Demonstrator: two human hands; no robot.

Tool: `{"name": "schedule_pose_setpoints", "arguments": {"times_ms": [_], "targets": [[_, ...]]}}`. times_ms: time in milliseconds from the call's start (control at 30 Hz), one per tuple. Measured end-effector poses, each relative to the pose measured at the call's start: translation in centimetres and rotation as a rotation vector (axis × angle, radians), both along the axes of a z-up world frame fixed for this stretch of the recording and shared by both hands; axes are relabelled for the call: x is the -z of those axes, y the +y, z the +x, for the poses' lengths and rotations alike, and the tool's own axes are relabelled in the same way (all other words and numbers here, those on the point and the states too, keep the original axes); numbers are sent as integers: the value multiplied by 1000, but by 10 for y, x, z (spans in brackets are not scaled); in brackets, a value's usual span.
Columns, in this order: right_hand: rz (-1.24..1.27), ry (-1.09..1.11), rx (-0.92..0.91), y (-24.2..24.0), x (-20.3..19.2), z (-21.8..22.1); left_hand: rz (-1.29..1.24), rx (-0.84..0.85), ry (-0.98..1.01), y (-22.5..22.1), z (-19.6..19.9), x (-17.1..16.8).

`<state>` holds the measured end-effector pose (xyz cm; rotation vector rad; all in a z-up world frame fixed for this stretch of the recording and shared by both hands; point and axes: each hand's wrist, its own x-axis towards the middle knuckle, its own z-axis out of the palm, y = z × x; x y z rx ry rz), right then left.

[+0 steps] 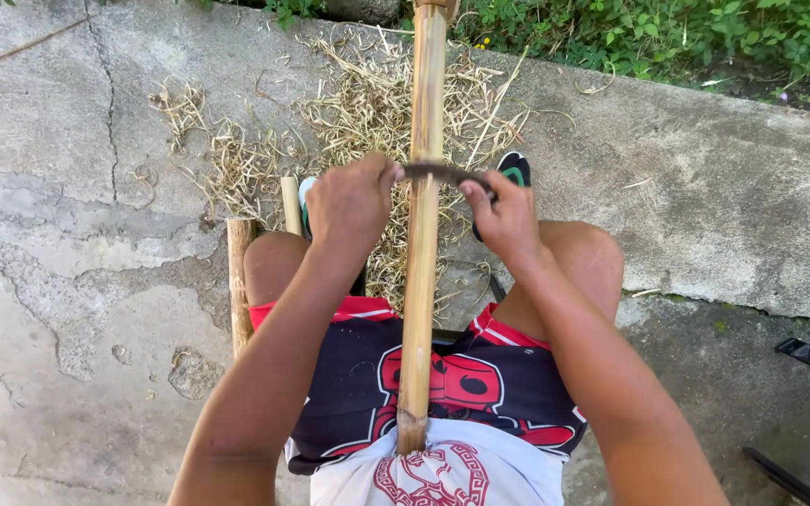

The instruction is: Shaving and scraping the outer layer and nodes of a bamboo pole using a sickle.

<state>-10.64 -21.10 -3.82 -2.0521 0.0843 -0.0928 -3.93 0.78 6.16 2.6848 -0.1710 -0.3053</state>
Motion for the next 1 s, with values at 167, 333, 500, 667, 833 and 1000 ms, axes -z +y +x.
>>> {"name": "schedule_pose_setpoints", "arguments": {"times_ms": [167, 333, 500, 667, 833, 1000], "targets": [[-43, 403, -178, -13, -22, -21, 52, -5, 218, 14, -44, -14], [-15, 332, -227, -19, -27, 25, 9, -67, 188, 4, -11, 14], [-244, -33, -42, -24, -23, 114, -102, -90, -196, -18, 82, 56], [-321, -96, -11, -37, -17, 173, -186, -102, -339, -35, 160, 79], [-365, -150, -29, -39, -20, 182, -270, -97, -368, -30, 167, 76], [-324, 82, -5, -33, -19, 167, -275, -59, -355, -23, 158, 80]]}}
